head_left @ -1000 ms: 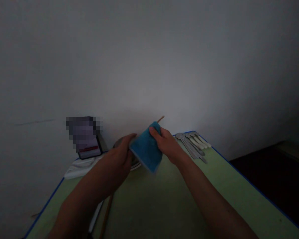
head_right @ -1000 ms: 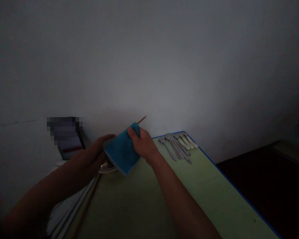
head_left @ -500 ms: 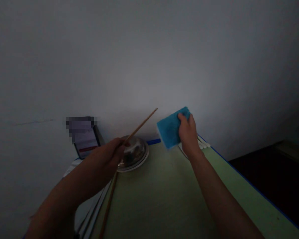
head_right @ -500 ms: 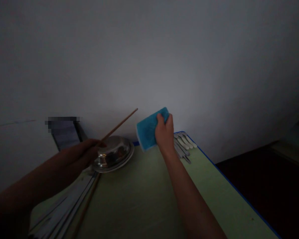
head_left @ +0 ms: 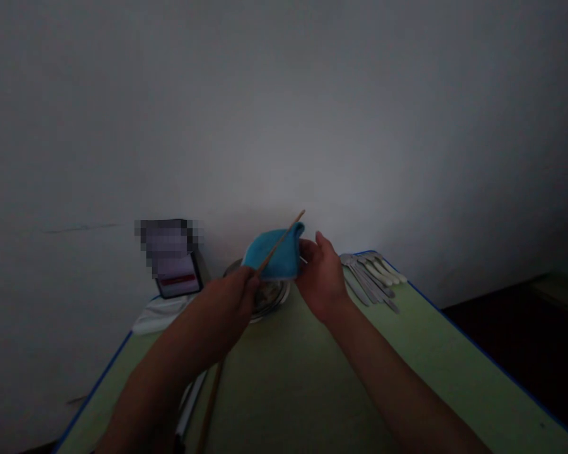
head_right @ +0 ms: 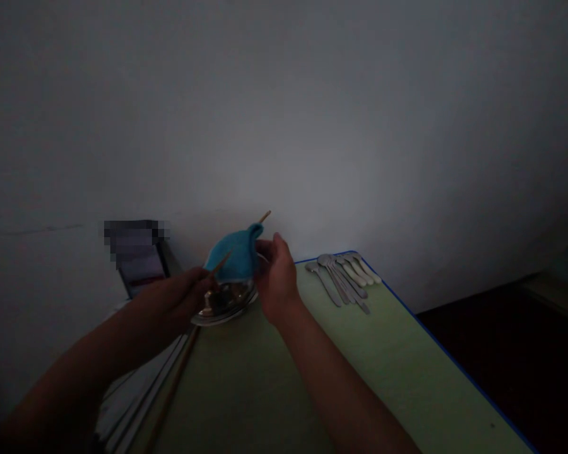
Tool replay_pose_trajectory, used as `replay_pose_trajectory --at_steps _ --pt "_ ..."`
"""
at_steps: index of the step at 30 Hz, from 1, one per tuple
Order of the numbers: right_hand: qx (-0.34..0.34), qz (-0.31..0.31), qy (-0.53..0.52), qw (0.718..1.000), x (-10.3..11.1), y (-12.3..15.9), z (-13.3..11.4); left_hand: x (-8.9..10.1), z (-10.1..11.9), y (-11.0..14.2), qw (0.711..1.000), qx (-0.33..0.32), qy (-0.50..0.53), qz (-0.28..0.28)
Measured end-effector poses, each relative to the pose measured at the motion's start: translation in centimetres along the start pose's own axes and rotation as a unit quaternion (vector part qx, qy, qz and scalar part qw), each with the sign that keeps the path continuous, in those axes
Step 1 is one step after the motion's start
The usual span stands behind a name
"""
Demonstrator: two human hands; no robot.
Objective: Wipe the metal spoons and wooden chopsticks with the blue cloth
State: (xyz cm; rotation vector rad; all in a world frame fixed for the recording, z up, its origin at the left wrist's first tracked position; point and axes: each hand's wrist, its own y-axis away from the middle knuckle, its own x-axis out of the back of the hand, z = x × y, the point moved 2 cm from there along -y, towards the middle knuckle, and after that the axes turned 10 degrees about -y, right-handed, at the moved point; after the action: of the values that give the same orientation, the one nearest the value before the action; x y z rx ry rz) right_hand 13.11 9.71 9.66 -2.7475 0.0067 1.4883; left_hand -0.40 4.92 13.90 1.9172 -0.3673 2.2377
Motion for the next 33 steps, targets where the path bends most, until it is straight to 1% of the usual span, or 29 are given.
replay_pose_trajectory --at_steps 1,3,5,7,9,11,16,19,22,24,27,30,33 --pt "-0.016 0.007 -0.023 1.0 0.11 -0.14 0.15 0.02 0.06 0.02 1.0 -0.005 0.005 -0.002" --pt "-0.035 0.0 -0.027 0.999 0.28 -0.38 0.37 0.06 0.22 0.13 1.0 -0.02 0.018 -0.005" --pt "-0.051 -0.043 -0.015 0.998 0.22 -0.42 0.53 0.1 0.38 0.23 0.999 -0.032 0.024 -0.004" --pt "-0.073 -0.107 -0.012 0.992 0.0 -0.23 0.63 0.11 0.45 0.27 0.999 -0.03 0.025 0.001" --pt "-0.086 -0.149 -0.008 0.985 -0.16 0.03 0.7 0.06 0.43 0.22 1.0 -0.025 0.019 0.003" --pt "-0.093 -0.149 0.002 0.984 -0.11 0.14 0.82 -0.02 0.35 0.11 1.0 -0.023 0.006 0.0" --pt "-0.089 -0.074 0.02 0.993 0.16 -0.13 1.06 -0.25 0.18 -0.13 1.0 -0.025 -0.009 0.003" --pt "-0.112 -0.065 0.008 0.992 0.08 -0.25 1.06 -0.33 0.09 -0.15 1.0 -0.013 -0.02 0.011" --pt "-0.137 -0.099 0.001 0.986 0.17 -0.34 0.83 -0.19 0.24 0.03 0.999 -0.036 -0.007 0.026" --pt "-0.127 -0.136 -0.001 0.983 0.42 -0.41 0.52 0.07 0.36 0.22 0.998 -0.046 0.007 0.041" --pt "-0.109 -0.182 -0.005 0.977 0.78 -0.38 0.14 0.47 0.43 0.43 0.998 -0.032 0.015 0.053" --pt "-0.127 -0.21 -0.002 0.969 0.73 -0.08 0.18 0.56 0.55 0.39 0.999 -0.025 0.015 0.041" --pt "-0.135 -0.214 0.004 0.967 0.46 0.21 0.3 0.4 0.68 0.21 0.999 -0.013 -0.004 0.029"
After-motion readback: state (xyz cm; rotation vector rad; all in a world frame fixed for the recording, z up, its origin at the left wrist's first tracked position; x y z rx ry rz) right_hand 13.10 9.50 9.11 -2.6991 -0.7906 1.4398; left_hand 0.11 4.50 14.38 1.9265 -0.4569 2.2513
